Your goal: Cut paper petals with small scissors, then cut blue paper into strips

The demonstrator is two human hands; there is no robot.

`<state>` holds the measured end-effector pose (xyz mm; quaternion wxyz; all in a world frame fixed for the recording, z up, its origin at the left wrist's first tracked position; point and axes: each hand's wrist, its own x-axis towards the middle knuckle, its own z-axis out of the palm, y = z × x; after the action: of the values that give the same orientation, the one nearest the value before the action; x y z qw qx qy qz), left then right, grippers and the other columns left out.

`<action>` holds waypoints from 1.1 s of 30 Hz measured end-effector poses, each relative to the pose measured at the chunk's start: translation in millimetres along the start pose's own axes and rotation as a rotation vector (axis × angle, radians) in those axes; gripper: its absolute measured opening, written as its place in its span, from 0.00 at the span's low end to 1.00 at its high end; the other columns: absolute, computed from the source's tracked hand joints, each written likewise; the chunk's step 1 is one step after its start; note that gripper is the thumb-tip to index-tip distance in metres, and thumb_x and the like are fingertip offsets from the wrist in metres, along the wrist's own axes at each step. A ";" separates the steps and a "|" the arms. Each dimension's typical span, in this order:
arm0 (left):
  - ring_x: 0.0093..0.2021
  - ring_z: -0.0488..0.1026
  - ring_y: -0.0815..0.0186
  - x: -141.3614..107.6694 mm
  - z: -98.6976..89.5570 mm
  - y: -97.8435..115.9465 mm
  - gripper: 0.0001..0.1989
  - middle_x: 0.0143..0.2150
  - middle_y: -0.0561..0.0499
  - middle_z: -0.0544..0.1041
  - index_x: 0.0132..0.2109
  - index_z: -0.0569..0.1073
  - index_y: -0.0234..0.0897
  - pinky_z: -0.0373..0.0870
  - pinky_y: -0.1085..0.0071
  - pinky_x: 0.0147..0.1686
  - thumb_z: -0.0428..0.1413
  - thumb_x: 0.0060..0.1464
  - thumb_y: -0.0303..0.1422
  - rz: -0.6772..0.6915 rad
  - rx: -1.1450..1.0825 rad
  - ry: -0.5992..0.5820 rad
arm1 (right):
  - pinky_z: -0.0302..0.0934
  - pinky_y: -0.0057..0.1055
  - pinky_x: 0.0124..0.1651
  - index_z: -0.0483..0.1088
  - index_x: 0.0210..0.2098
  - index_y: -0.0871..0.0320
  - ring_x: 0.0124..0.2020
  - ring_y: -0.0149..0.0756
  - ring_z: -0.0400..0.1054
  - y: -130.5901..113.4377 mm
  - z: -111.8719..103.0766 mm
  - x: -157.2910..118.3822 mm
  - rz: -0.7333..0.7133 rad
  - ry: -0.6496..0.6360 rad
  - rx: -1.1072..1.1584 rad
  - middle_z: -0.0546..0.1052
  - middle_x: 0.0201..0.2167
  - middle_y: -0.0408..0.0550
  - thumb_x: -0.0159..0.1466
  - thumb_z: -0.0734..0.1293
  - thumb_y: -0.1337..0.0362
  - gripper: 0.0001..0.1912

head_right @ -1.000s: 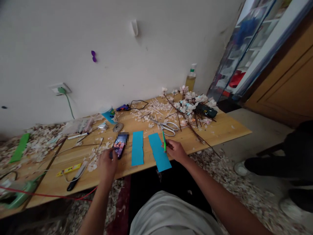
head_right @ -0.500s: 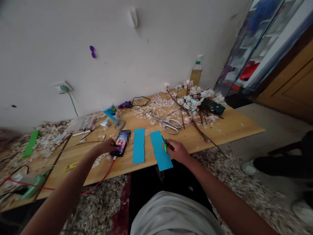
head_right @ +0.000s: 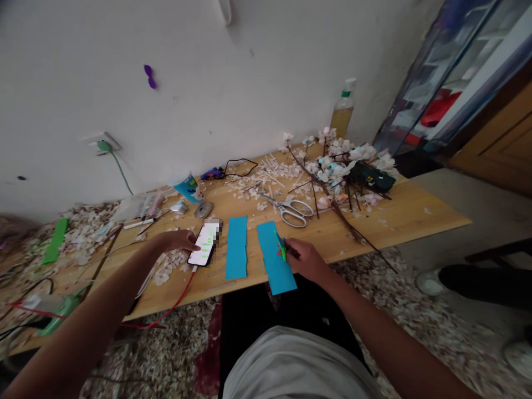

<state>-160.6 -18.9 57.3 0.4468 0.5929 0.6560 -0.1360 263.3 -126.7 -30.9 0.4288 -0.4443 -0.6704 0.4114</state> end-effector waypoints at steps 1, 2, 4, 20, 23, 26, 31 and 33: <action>0.32 0.75 0.60 0.0 -3.0 -0.6 0.18 0.27 0.50 0.77 0.27 0.71 0.36 0.70 0.70 0.33 0.65 0.31 0.43 0.011 -0.016 -0.017 | 0.71 0.34 0.36 0.76 0.40 0.55 0.34 0.40 0.75 0.2 -0.3 0.1 -0.004 0.001 -0.009 0.80 0.32 0.47 0.62 0.66 0.56 0.12; 0.33 0.75 0.60 0.3 -6.2 -1.4 0.18 0.28 0.50 0.77 0.29 0.72 0.36 0.70 0.69 0.34 0.64 0.32 0.43 0.023 -0.030 -0.029 | 0.71 0.34 0.36 0.76 0.39 0.55 0.34 0.40 0.75 0.6 -0.6 0.1 -0.007 0.002 -0.020 0.80 0.32 0.47 0.62 0.66 0.56 0.12; 0.34 0.75 0.60 2.0 -12.8 -3.7 0.18 0.30 0.49 0.77 0.32 0.73 0.34 0.71 0.68 0.36 0.64 0.34 0.42 0.039 -0.057 -0.050 | 0.71 0.34 0.36 0.76 0.39 0.54 0.34 0.40 0.75 1.9 -1.0 0.0 -0.011 0.003 -0.040 0.80 0.32 0.47 0.63 0.66 0.55 0.11; 0.49 0.74 0.49 -36.2 32.7 -1.4 0.49 0.49 0.41 0.77 0.61 0.57 0.36 0.70 0.64 0.42 0.69 0.30 0.36 0.159 0.179 0.170 | 0.71 0.33 0.37 0.75 0.43 0.54 0.34 0.39 0.75 0.7 -3.8 0.5 -0.004 -0.028 -0.089 0.79 0.33 0.49 0.64 0.65 0.56 0.12; 0.45 0.76 0.51 -30.5 29.2 -4.3 0.46 0.45 0.43 0.79 0.59 0.57 0.35 0.69 0.65 0.39 0.67 0.33 0.36 0.138 0.159 0.150 | 0.72 0.33 0.36 0.75 0.42 0.54 0.33 0.41 0.75 -1.7 -3.8 1.1 0.011 -0.030 -0.075 0.79 0.31 0.48 0.63 0.66 0.55 0.13; 0.40 0.77 0.53 -25.3 23.0 -4.4 0.41 0.40 0.45 0.79 0.56 0.59 0.35 0.69 0.67 0.34 0.66 0.34 0.35 0.108 0.123 0.113 | 0.72 0.35 0.35 0.75 0.42 0.53 0.33 0.42 0.75 -2.0 -3.5 1.0 0.029 -0.028 -0.077 0.79 0.29 0.48 0.63 0.66 0.54 0.13; 0.28 0.76 0.59 -22.2 17.4 2.1 0.31 0.34 0.48 0.77 0.51 0.60 0.35 0.67 0.69 0.24 0.62 0.39 0.36 0.030 0.064 0.049 | 0.71 0.35 0.38 0.75 0.43 0.53 0.35 0.43 0.75 1.9 -2.5 0.7 0.025 -0.007 -0.100 0.79 0.31 0.49 0.62 0.67 0.55 0.13; 0.26 0.75 0.59 -21.8 16.3 3.6 0.31 0.33 0.50 0.76 0.50 0.59 0.36 0.67 0.69 0.23 0.62 0.39 0.36 0.013 0.048 0.041 | 0.71 0.35 0.38 0.75 0.43 0.53 0.36 0.43 0.75 3.2 -2.2 0.9 0.022 -0.006 -0.112 0.79 0.33 0.49 0.62 0.67 0.55 0.13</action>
<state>-152.6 -43.9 65.7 0.4199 0.6103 0.6577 -0.1366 265.9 -124.5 -33.0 0.3966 -0.4739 -0.6887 0.3793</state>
